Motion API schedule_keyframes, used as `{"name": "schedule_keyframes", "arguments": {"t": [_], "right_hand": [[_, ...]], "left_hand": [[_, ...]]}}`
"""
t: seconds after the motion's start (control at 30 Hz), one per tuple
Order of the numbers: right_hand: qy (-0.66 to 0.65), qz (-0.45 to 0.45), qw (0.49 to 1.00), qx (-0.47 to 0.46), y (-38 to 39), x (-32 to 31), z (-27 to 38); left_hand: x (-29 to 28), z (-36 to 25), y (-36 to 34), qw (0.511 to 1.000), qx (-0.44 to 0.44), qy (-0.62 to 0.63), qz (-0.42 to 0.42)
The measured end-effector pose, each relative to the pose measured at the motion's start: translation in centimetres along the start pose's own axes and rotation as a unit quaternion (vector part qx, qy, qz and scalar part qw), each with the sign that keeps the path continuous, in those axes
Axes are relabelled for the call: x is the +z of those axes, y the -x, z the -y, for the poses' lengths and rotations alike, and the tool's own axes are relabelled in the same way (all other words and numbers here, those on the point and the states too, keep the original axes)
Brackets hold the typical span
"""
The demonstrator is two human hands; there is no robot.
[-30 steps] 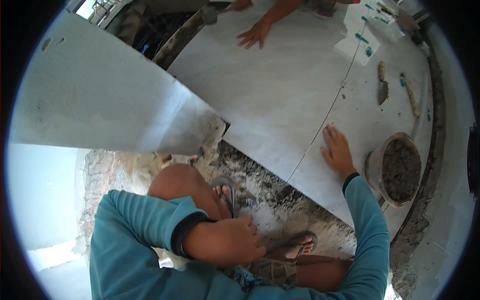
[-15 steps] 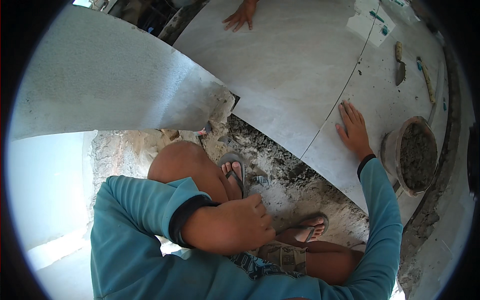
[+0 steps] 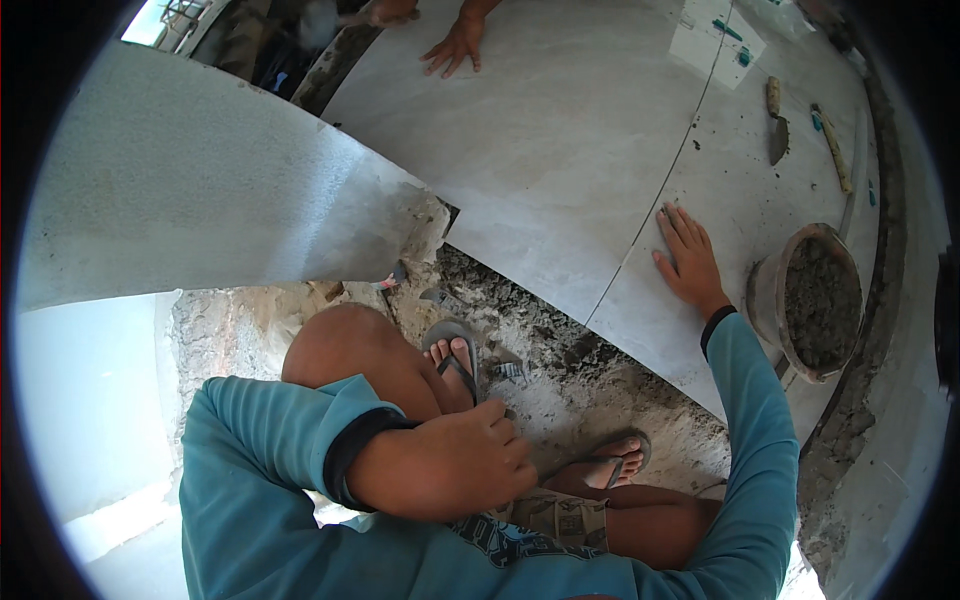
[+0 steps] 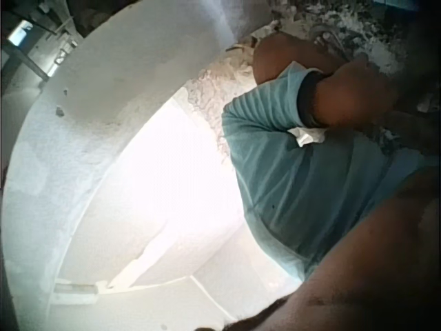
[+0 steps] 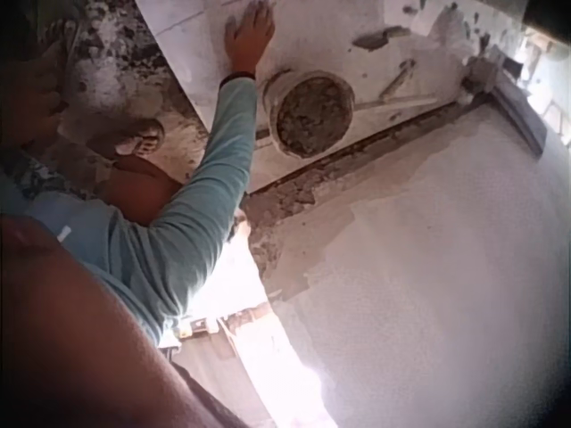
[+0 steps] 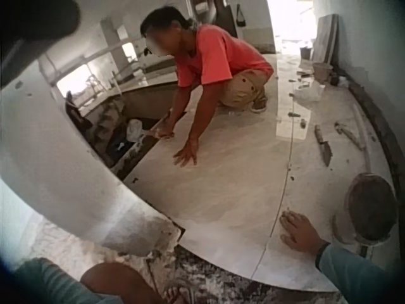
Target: The person installs floor tiles by pressing and tapping them with a rubber mallet, then inserts tile leveling spacers and wedges into the joints between the tiles by hand.
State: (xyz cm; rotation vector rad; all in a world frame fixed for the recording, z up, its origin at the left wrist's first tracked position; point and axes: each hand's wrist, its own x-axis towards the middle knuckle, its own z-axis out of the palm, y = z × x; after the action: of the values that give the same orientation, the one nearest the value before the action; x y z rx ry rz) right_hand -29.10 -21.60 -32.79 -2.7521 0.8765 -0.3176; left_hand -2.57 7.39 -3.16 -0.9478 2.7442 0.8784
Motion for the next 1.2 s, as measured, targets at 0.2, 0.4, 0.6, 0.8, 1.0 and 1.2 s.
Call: {"name": "schedule_keyframes", "arguments": {"t": [0.2, 0.4, 0.6, 0.8, 1.0, 1.2], "right_hand": [[-0.004, 0.005, 1.0, 0.009, -0.1, -0.4, 0.2], [-0.013, 0.007, 1.0, 0.009, 0.2, -0.6, 0.2], [-0.013, -0.012, 1.0, -0.006, 0.5, -0.5, 0.1], [-0.022, -0.027, 0.999, 0.021, -1.1, -0.5, 0.5], [-0.006, -0.04, 0.998, 0.037, -1.1, 0.1, 1.0], [-0.023, -0.029, 0.999, 0.04, -1.2, 0.4, 1.2]], "left_hand": [[-0.3, 0.1, 0.1, 1.0, 0.008, -0.013, 0.0], [-0.4, 0.2, 0.2, 1.0, 0.008, 0.007, -0.007], [-0.6, 0.4, 0.1, 0.999, 0.014, 0.006, 0.046], [-0.6, 0.6, 0.1, 0.999, 0.015, 0.025, 0.036], [-0.5, 0.4, 0.1, 0.999, 0.013, 0.019, 0.048], [-0.5, 0.2, 0.1, 0.999, 0.013, 0.019, 0.033]]}}
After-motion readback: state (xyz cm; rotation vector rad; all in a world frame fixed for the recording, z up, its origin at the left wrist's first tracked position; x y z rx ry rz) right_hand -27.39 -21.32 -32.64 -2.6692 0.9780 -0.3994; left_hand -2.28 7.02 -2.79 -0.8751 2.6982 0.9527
